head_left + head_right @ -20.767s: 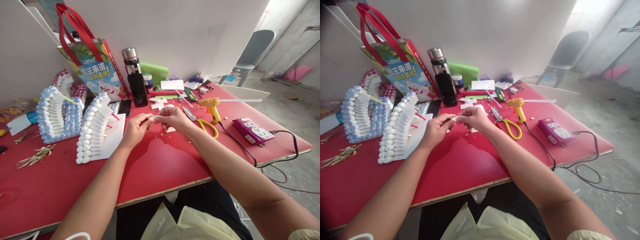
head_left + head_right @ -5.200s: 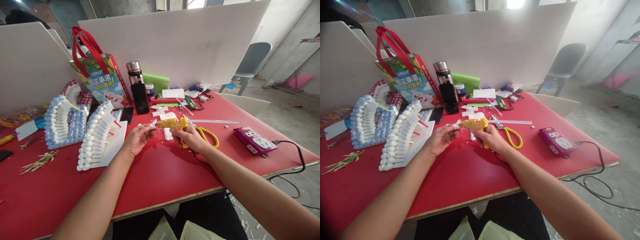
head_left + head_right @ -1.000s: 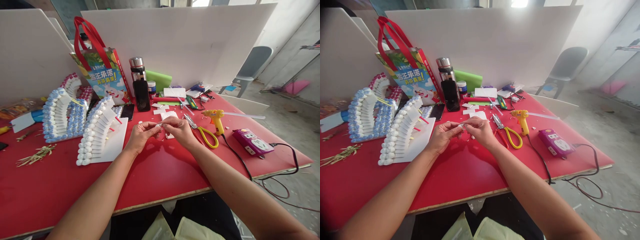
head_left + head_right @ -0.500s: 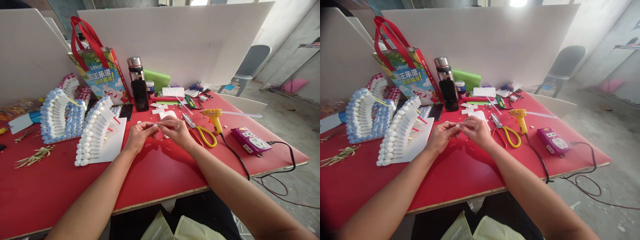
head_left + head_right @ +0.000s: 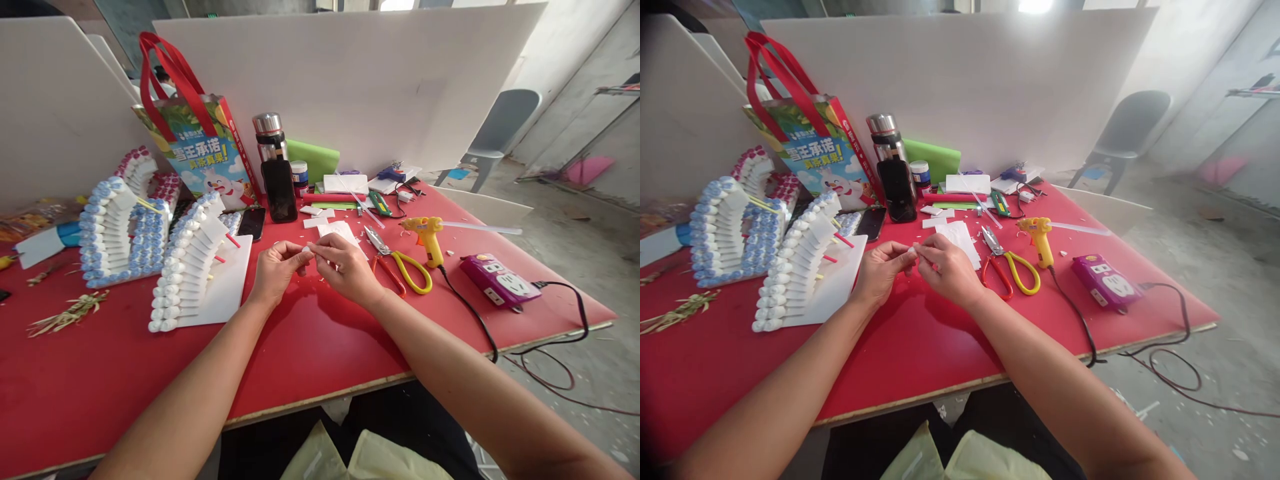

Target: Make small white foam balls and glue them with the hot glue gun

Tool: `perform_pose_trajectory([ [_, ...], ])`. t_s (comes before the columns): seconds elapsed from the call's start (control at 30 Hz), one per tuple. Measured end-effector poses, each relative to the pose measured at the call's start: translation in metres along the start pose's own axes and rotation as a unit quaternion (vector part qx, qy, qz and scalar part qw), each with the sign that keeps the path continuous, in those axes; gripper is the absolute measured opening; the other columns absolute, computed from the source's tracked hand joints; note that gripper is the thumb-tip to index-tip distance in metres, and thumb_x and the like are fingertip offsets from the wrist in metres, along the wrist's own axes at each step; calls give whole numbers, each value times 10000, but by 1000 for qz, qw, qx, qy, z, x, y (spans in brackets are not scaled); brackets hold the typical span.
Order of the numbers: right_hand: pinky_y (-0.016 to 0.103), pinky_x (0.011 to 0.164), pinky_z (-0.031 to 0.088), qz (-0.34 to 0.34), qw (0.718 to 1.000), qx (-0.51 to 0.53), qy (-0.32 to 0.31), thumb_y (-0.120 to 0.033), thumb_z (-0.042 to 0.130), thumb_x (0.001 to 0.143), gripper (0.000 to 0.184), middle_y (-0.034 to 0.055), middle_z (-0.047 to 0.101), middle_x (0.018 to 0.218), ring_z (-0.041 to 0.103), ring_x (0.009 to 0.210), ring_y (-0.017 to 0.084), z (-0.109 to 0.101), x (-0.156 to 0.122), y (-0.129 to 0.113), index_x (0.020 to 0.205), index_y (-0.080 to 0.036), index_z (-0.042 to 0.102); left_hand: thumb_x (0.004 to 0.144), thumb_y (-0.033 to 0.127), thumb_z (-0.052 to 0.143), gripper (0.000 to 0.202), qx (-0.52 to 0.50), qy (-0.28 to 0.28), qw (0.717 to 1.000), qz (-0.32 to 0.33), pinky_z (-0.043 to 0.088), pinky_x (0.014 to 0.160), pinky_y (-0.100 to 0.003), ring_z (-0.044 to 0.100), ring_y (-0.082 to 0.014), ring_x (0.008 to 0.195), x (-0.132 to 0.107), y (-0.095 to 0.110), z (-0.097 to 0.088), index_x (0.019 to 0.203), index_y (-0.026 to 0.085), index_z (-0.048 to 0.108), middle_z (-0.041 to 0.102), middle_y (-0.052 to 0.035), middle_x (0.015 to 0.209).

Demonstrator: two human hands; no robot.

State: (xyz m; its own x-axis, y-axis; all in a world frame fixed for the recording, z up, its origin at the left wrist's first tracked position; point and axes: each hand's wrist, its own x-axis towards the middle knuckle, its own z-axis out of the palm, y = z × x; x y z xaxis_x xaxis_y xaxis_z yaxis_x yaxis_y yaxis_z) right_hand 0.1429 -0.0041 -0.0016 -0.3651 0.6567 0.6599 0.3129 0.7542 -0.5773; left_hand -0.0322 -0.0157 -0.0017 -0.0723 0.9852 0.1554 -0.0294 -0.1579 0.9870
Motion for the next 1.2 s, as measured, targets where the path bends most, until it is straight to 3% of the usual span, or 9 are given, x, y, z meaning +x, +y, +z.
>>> perform_pose_trajectory([
  [0.4, 321, 716, 517, -23, 999, -33, -22, -196, 461, 930, 394, 118, 636, 1120, 611, 820, 173, 2, -1, 3, 1266, -200, 669, 687, 421, 836, 320, 72, 24, 996, 48, 416, 537, -245, 532, -108, 510, -2, 2, -1, 754, 174, 644, 623, 14, 602],
  [0.8, 341, 799, 539, -15, 999, 41, -25, -145, 407, 931, 465, 117, 619, 1190, 626, 909, 181, 3, -2, 2, 1334, -214, 630, 735, 405, 811, 272, 103, 75, 988, 83, 437, 546, -237, 548, -110, 533, -3, 6, -1, 786, 184, 662, 620, 18, 603],
  [1.03, 337, 817, 542, -46, 994, 18, -94, -102, 458, 855, 442, 108, 603, 1220, 636, 928, 185, 8, -7, -9, 1206, -221, 699, 712, 412, 829, 294, 90, 74, 988, 98, 450, 512, -228, 602, -126, 602, -2, 12, -5, 828, 184, 685, 713, -29, 769],
  [1.2, 302, 716, 516, 11, 998, 58, -36, -113, 510, 814, 279, 72, 670, 991, 622, 787, 166, 1, -4, -12, 973, -200, 722, 727, 430, 817, 318, 84, 73, 987, 115, 473, 533, -236, 600, -123, 614, -2, 13, -6, 878, 186, 679, 712, -38, 816],
])
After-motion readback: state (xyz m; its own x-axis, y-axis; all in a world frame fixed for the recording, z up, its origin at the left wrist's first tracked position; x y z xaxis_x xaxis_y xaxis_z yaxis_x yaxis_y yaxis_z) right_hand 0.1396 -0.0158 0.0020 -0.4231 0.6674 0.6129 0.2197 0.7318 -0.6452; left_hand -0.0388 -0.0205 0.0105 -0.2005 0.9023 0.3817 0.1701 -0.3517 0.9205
